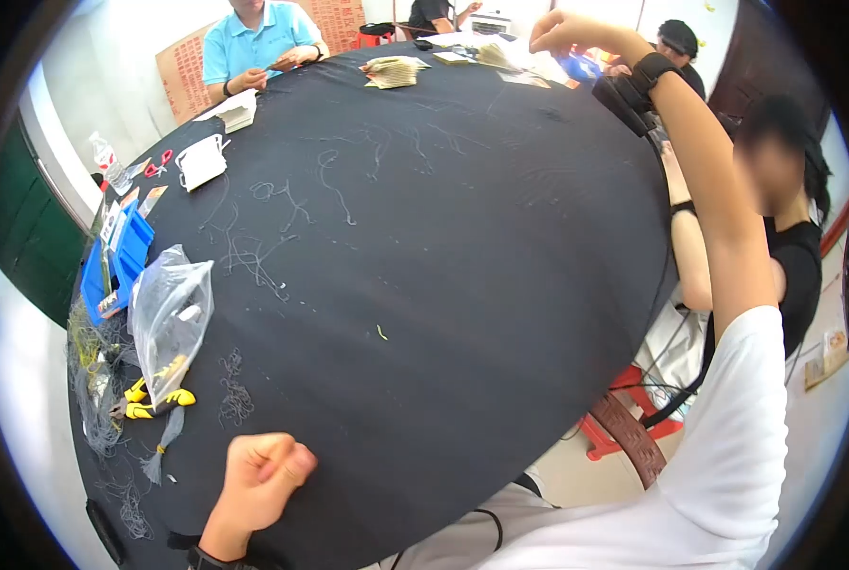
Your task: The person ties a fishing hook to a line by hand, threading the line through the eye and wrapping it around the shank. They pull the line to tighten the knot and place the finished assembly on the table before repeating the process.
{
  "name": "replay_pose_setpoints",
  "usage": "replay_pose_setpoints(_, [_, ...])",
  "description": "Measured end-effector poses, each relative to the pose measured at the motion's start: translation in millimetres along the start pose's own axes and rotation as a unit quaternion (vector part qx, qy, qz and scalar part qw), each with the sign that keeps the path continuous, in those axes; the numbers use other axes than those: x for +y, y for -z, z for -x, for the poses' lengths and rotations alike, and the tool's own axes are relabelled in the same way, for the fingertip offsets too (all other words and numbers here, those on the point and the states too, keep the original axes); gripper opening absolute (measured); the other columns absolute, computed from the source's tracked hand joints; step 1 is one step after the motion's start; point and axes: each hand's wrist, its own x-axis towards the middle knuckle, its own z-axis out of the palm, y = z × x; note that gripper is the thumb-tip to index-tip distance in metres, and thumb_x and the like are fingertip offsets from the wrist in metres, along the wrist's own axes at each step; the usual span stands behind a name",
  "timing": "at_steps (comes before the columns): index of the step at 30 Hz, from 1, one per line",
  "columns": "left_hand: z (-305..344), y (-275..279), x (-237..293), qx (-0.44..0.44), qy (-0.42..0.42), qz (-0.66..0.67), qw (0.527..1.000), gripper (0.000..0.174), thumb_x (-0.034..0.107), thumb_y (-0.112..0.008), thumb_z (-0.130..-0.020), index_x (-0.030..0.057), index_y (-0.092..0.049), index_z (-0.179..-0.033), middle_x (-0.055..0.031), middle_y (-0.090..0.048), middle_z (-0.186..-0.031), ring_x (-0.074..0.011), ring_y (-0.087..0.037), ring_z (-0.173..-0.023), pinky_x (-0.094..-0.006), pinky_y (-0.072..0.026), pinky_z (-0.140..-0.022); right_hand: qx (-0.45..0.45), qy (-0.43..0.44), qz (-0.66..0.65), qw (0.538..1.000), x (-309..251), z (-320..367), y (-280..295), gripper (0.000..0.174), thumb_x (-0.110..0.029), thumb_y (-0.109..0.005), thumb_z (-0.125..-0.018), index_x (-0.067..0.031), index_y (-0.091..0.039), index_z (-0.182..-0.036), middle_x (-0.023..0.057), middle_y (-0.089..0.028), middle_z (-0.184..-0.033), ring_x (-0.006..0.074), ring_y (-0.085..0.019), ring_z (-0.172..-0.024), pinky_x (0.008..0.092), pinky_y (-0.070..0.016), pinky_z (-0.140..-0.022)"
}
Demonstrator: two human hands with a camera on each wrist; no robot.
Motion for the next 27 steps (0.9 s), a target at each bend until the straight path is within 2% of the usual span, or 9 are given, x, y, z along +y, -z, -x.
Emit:
replay_pose_setpoints(2, [-4,5,7,-0.069,0.046,0.022,0.996,0.031,-0.003,-0.06,-0.08,0.0079,-0.037,-0.062,0.0018,-0.042,-0.06,-0.0043,-0.037,-0.056,-0.0205,-0.0316,-0.05,0.008,-0.025,0.017,0.999,-3,-22,1,0.023,-0.025,-0.066,-0.08,-0.0052,-0.065,-0.092,-0.0009,-0.06,-0.069,0.0068,-0.053,-0.06,0.0227,-0.0381,-0.052])
replay_pose_setpoints(4, [-10,4,19,-0.087,0.093,0.075,0.989,0.008,0.003,-0.061,-0.082,0.0027,-0.053,-0.08,-0.0044,-0.056,-0.074,-0.0085,-0.051,-0.067,-0.022,-0.0415,-0.061,-0.013,-0.033,0.044,0.998,2,-57,-6,0.029,-0.033,-0.065,-0.077,-0.0105,-0.068,-0.094,0.0024,-0.066,-0.083,0.0122,-0.061,-0.077,0.0284,-0.0461,-0.061])
replay_pose_setpoints(7, [-25,28,17,-0.173,0.15,0.087,0.969,0.021,0.014,-0.056,-0.088,-0.0022,-0.055,-0.1,-0.0134,-0.061,-0.094,-0.016,-0.058,-0.085,-0.0258,-0.0451,-0.073,-0.01,0.0,0.028,1.0,-15,-95,-24,0.025,-0.03,-0.064,-0.078,-0.0099,-0.068,-0.093,0.0027,-0.065,-0.086,0.0127,-0.06,-0.08,0.03,-0.0488,-0.066])
replay_pose_setpoints(11, [-36,47,-2,-0.25,0.212,0.321,0.889,0.033,0.022,-0.044,-0.094,-0.0051,-0.048,-0.112,-0.0231,-0.054,-0.113,-0.0258,-0.055,-0.103,-0.0298,-0.0429,-0.081,0.007,0.075,-0.088,0.993,-19,-171,-53,0.021,-0.02,-0.061,-0.08,-0.003,-0.068,-0.09,0.0072,-0.067,-0.079,0.0158,-0.063,-0.07,0.0276,-0.0509,-0.062])
replay_pose_setpoints(15, [-41,43,6,-0.231,0.252,0.322,0.883,0.035,0.022,-0.039,-0.095,-0.0099,-0.048,-0.107,-0.0352,-0.05,-0.113,-0.0397,-0.05,-0.111,-0.035,-0.0436,-0.084,0.034,0.105,-0.177,0.978,-29,-216,-85,0.018,-0.011,-0.062,-0.077,0.0034,-0.067,-0.085,0.013,-0.067,-0.076,0.0204,-0.065,-0.065,0.029,-0.054,-0.058])
replay_pose_setpoints(18, [-40,45,10,-0.217,0.278,0.323,0.879,0.035,0.022,-0.039,-0.095,-0.0098,-0.048,-0.106,-0.0356,-0.049,-0.115,-0.0398,-0.049,-0.112,-0.0357,-0.0435,-0.085,0.05,0.121,-0.194,0.972,-32,-225,-92,0.018,-0.011,-0.063,-0.076,0.0043,-0.067,-0.084,0.0136,-0.067,-0.074,0.0207,-0.066,-0.064,0.0291,-0.0542,-0.058])
replay_pose_setpoints(19, [-39,50,6,-0.235,0.292,0.322,0.869,0.041,0.02,-0.039,-0.094,-0.0161,-0.042,-0.113,-0.0403,-0.041,-0.121,-0.0472,-0.04,-0.119,-0.0426,-0.0405,-0.093,0.049,0.121,-0.195,0.972,-28,-226,-88,0.019,-0.012,-0.063,-0.077,0.0042,-0.066,-0.087,0.0139,-0.066,-0.077,0.0209,-0.065,-0.067,0.0293,-0.0532,-0.061])
replay_pose_setpoints(22, [-48,42,16,-0.243,0.276,0.322,0.872,0.035,0.028,-0.045,-0.093,-0.0036,-0.048,-0.108,-0.0259,-0.055,-0.114,-0.0326,-0.055,-0.106,-0.034,-0.0445,-0.088,0.007,0.073,-0.2,0.977,-6,-213,-70,0.022,-0.013,-0.063,-0.079,0.0041,-0.064,-0.093,0.0146,-0.065,-0.086,0.0215,-0.063,-0.078,0.0299,-0.0501,-0.072])
replay_pose_setpoints(27, [-49,42,19,-0.23,0.299,0.332,0.865,0.034,0.026,-0.045,-0.093,-0.0049,-0.048,-0.107,-0.0278,-0.054,-0.112,-0.0341,-0.055,-0.106,-0.0352,-0.0451,-0.088,-0.071,-0.092,-0.183,0.976,64,-167,-4,0.029,-0.016,-0.062,-0.083,0.0039,-0.061,-0.104,0.0158,-0.064,-0.101,0.0225,-0.06,-0.097,0.0308,-0.0451,-0.089])
